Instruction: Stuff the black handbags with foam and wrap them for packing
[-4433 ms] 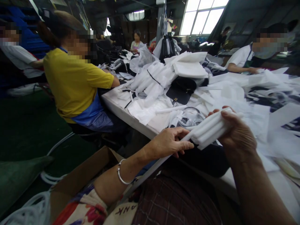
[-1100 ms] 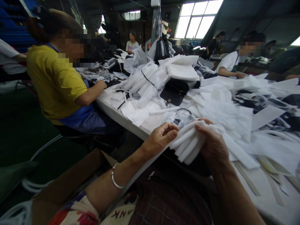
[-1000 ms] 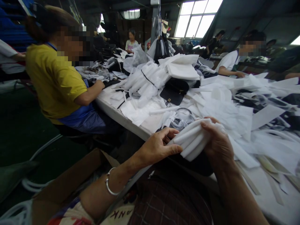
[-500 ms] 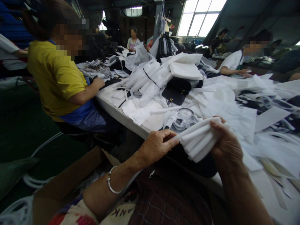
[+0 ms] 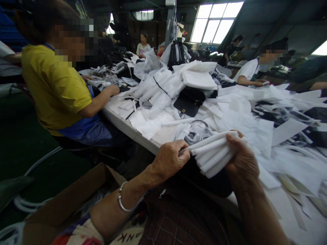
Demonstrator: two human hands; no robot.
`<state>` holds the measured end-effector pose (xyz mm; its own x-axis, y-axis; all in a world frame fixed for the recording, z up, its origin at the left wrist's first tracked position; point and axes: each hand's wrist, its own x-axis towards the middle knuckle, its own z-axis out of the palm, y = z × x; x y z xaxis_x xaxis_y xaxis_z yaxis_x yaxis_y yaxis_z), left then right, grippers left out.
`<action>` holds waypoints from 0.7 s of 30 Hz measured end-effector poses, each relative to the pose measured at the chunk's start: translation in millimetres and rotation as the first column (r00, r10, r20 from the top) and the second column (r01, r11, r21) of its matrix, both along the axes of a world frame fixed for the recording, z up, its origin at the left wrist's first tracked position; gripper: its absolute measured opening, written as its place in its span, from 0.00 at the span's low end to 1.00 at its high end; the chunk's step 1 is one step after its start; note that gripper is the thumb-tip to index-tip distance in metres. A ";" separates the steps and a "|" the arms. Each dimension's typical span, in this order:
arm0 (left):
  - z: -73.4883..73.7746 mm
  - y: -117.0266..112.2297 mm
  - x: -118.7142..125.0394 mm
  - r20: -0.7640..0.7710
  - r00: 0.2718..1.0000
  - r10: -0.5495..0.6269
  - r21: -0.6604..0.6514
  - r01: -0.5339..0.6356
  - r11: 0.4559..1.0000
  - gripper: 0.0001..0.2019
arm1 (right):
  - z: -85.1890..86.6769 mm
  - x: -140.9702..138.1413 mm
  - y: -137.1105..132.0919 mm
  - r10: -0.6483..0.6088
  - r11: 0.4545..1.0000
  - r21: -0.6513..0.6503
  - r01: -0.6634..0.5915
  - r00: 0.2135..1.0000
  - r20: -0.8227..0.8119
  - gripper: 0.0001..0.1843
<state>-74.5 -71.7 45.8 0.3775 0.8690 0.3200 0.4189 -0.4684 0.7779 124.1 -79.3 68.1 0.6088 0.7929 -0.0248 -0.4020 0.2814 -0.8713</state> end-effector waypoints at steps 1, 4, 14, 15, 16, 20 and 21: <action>-0.3 3.1 1.8 -0.007 1.000 0.019 0.035 -0.019 0.999 0.08 | 0.8 0.3 -0.3 -0.004 1.000 0.013 0.004 1.000 0.006 0.22; 0.1 15.2 9.6 0.065 0.996 0.056 0.018 -0.058 0.998 0.09 | 2.8 0.1 -1.1 -0.024 0.997 0.069 0.023 1.000 0.006 0.22; 6.6 79.0 51.1 0.710 0.554 0.435 -0.673 0.351 0.651 0.05 | 25.0 28.2 4.1 -0.048 0.949 0.309 0.057 0.998 -0.038 0.18; 6.9 84.5 50.8 0.716 0.523 0.463 -0.680 0.371 0.633 0.04 | 29.3 38.8 2.5 -0.079 0.941 0.326 0.087 0.996 -0.037 0.18; 7.0 89.3 49.3 0.720 0.510 0.471 -0.679 0.379 0.628 0.03 | 32.7 50.4 0.8 -0.108 0.936 0.333 0.113 0.994 -0.033 0.19; 4.8 103.5 37.2 0.700 0.582 0.415 -0.655 0.291 0.697 0.07 | 32.5 101.9 -3.5 -0.223 0.937 0.266 0.227 0.974 -0.044 0.23; 4.0 106.4 33.5 0.684 0.598 0.417 -0.655 0.253 0.712 0.07 | 29.1 115.7 -3.9 -0.251 0.938 0.232 0.258 0.966 -0.058 0.24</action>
<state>-41.0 34.7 49.9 0.2020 0.9569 -0.2088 -0.4594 0.2809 0.8427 239.7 -83.2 97.2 0.7927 0.5968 0.1246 -0.3124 0.5732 -0.7575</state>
